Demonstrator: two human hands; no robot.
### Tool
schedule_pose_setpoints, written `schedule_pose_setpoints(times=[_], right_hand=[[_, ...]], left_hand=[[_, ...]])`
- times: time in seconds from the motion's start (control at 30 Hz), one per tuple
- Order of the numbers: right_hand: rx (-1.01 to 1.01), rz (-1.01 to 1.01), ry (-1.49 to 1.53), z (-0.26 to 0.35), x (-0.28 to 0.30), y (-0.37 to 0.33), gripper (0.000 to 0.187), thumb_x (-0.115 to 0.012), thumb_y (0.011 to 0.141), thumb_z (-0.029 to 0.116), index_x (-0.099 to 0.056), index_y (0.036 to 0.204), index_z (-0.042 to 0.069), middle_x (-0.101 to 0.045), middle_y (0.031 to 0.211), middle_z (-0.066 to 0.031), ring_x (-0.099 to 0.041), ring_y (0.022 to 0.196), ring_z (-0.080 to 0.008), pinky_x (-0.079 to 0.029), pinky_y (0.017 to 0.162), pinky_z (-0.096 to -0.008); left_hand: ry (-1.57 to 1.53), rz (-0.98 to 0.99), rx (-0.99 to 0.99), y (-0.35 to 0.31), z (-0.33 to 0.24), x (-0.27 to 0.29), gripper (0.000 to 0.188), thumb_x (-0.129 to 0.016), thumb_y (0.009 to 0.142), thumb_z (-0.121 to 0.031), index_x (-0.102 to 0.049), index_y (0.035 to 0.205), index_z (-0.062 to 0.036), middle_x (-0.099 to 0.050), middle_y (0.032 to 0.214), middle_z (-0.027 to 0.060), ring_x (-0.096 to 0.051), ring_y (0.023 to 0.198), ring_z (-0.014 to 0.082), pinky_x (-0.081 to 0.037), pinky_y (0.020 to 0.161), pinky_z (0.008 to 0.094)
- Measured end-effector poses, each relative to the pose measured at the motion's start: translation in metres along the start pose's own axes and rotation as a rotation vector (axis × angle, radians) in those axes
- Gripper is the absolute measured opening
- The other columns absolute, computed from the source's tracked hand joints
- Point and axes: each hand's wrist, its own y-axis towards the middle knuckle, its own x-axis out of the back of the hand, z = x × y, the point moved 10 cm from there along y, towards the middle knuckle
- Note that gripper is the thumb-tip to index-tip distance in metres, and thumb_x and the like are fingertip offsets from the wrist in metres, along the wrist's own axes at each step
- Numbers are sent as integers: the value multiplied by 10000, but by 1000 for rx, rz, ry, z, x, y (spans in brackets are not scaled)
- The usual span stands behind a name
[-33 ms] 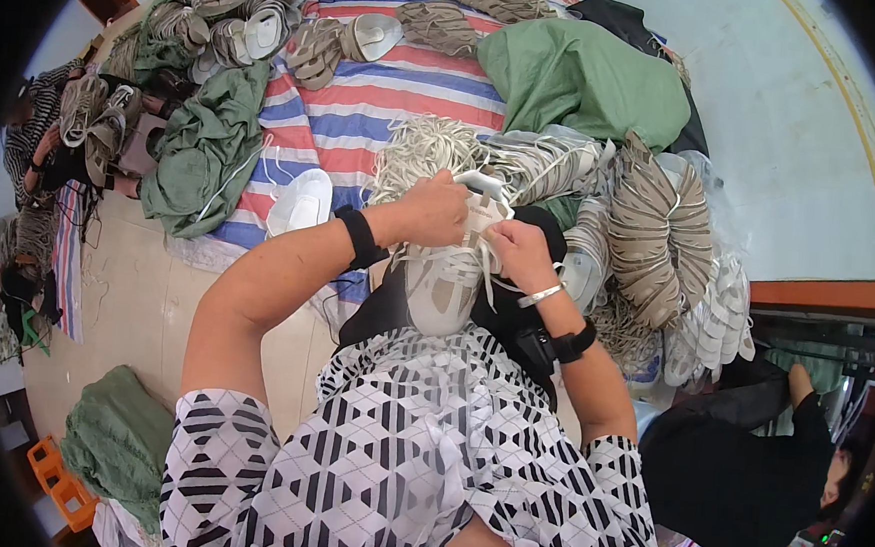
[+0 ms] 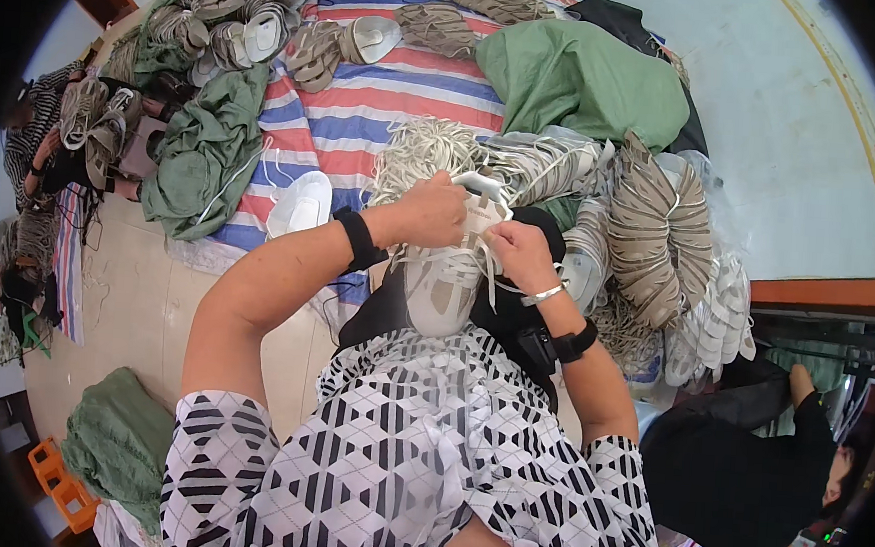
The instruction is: The person sits on the floor and threads a long white lace through the eyelets of a white sneaker. They pull the lace through multiple times, adjusting the tension and positioning of the shoe while surrounded by piles of laces and other shoe parts.
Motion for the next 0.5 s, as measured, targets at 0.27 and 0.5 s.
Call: schedule_pose_setpoints(times=[0.27, 0.5], right_hand=[[-259, 210, 341, -22, -16, -1, 211, -570, 900, 132, -643, 763, -11, -598, 565, -46, -564, 451, -123, -436, 426, -266], [-204, -245, 177, -10, 72, -19, 330, -553, 923, 294, -661, 759, 28, -623, 618, -135, -629, 565, -301, -492, 577, -400]], left_hand=[[404, -78, -82, 1, -36, -1, 289, -671, 770, -367, -741, 772, -87, -615, 863, 83, -519, 940, 322, -378, 871, 515], [54, -269, -140, -17, -38, 36, 176, -690, 777, -255, -705, 762, -80, -610, 972, 76, -519, 1022, 308, -393, 916, 448]])
